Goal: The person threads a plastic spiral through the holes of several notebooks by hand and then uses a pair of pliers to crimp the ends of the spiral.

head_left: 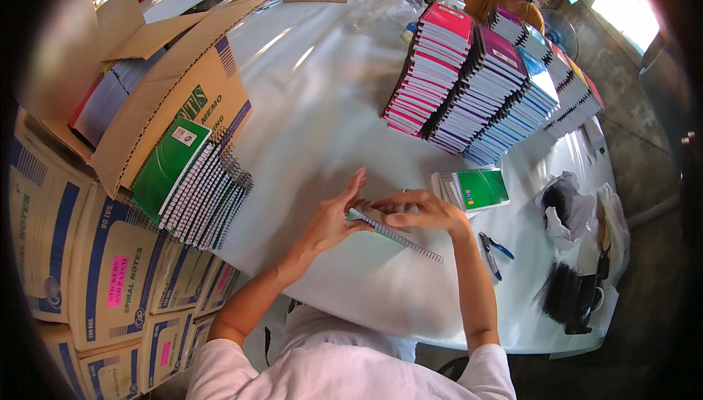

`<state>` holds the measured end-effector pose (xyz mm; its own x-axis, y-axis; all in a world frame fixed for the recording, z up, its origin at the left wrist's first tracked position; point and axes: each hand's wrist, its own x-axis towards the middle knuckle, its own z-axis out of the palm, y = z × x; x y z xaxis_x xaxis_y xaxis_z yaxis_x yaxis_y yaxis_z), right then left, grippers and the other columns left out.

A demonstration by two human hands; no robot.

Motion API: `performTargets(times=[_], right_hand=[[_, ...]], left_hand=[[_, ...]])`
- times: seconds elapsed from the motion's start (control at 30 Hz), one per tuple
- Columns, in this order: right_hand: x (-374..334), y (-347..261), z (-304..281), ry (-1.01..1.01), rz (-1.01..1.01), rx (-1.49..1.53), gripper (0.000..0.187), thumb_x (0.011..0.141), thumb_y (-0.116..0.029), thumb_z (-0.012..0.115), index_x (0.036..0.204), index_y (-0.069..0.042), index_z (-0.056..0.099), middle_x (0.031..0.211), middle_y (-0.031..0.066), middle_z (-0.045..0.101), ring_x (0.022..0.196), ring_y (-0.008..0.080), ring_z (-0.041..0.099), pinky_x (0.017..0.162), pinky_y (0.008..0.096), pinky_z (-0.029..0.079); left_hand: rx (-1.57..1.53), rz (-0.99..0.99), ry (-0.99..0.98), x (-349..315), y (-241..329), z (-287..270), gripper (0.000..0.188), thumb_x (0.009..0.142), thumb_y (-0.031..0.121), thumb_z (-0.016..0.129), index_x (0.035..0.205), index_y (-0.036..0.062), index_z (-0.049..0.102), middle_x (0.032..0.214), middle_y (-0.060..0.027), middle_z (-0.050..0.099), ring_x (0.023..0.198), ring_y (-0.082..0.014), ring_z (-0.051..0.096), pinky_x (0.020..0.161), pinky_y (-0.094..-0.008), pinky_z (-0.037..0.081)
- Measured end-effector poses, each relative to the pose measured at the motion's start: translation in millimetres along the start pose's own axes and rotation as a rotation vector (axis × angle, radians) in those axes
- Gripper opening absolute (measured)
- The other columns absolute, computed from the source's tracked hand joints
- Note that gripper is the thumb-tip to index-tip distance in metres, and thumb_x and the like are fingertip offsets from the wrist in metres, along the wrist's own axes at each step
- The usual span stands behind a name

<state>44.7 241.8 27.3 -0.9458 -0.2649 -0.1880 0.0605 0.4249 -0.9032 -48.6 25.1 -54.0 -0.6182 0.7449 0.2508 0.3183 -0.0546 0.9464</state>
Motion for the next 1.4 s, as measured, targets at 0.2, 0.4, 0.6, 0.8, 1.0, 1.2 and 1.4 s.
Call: performTargets(times=[0.2,0.4,0.6,0.8,1.0,1.2,1.4], right_hand=[[5.6,-1.4,-4.1,-0.001,-0.052,0.011,0.061,0.083,-0.053,0.069,0.124,-0.008,0.067,0.115,0.0108,0.065,0.098,0.0220,0.061,0.089,0.0335,0.046],[17.1,-8.3,-0.3,0.046,-0.021,0.018,0.059,0.081,-0.055,0.071,0.122,-0.012,0.069,0.106,0.0110,0.065,0.097,0.0239,0.061,0.087,0.0360,0.047],[14.9,-5.7,4.8,0.251,0.163,-0.464,0.053,0.081,-0.051,0.072,0.118,-0.013,0.070,0.108,0.0132,0.064,0.101,0.0304,0.061,0.088,0.0397,0.048],[-21.1,19.8,16.2,0.688,-0.165,-0.798,0.023,0.089,-0.022,0.069,0.107,-0.009,0.072,0.110,0.0135,0.065,0.102,0.0323,0.061,0.088,0.0410,0.049],[-118.9,6.1,16.8,1.065,0.261,-0.564,0.022,0.086,-0.017,0.072,0.106,-0.008,0.070,0.116,0.0150,0.063,0.113,0.0322,0.056,0.092,0.0407,0.046],[-191.1,106.2,55.1,0.955,0.563,-1.138,0.044,0.092,-0.018,0.064,0.135,-0.016,0.055,0.131,0.0189,0.050,0.123,0.0338,0.046,0.109,0.0525,0.028],[-146.8,59.8,96.4,1.033,0.156,-0.715,0.044,0.083,0.004,0.064,0.124,-0.011,0.065,0.105,0.0157,0.056,0.094,0.0305,0.058,0.078,0.0361,0.052]], left_hand=[[0.066,-0.065,0.020,-1.7,0.8,-2.4,0.115,0.070,0.013,0.086,0.156,0.0190,0.011,0.150,-0.0212,0.039,0.126,-0.0297,0.054,0.097,-0.0357,0.051],[0.146,-0.134,0.049,-3.2,-5.9,-1.6,0.116,0.070,0.022,0.087,0.156,0.0150,0.009,0.141,-0.0212,0.050,0.114,-0.0274,0.064,0.092,-0.0355,0.053],[0.016,-0.188,-0.119,-3.8,3.9,-7.5,0.081,0.082,0.030,0.079,0.148,0.0072,0.037,0.126,-0.0154,0.064,0.096,-0.0140,0.065,0.085,-0.0305,0.053],[-0.124,-0.148,-0.141,-6.5,10.0,1.9,0.046,0.093,0.028,0.068,0.132,0.0049,0.059,0.119,-0.0082,0.069,0.088,-0.0063,0.059,0.080,-0.0228,0.050],[-0.086,-0.005,-0.017,-19.9,86.2,-34.4,0.043,0.093,0.016,0.067,0.133,0.0057,0.058,0.127,-0.0087,0.066,0.108,-0.0107,0.061,0.093,-0.0270,0.048],[0.585,0.204,-0.156,-31.4,54.9,3.3,0.056,0.092,0.018,0.066,0.143,0.0080,0.045,0.138,-0.0135,0.055,0.126,-0.0339,0.054,0.103,-0.0472,0.045],[0.870,0.181,0.000,-43.8,43.0,28.8,0.059,0.095,0.033,0.059,0.146,0.0117,0.041,0.139,-0.0129,0.055,0.124,-0.0323,0.055,0.102,-0.0512,0.044]])
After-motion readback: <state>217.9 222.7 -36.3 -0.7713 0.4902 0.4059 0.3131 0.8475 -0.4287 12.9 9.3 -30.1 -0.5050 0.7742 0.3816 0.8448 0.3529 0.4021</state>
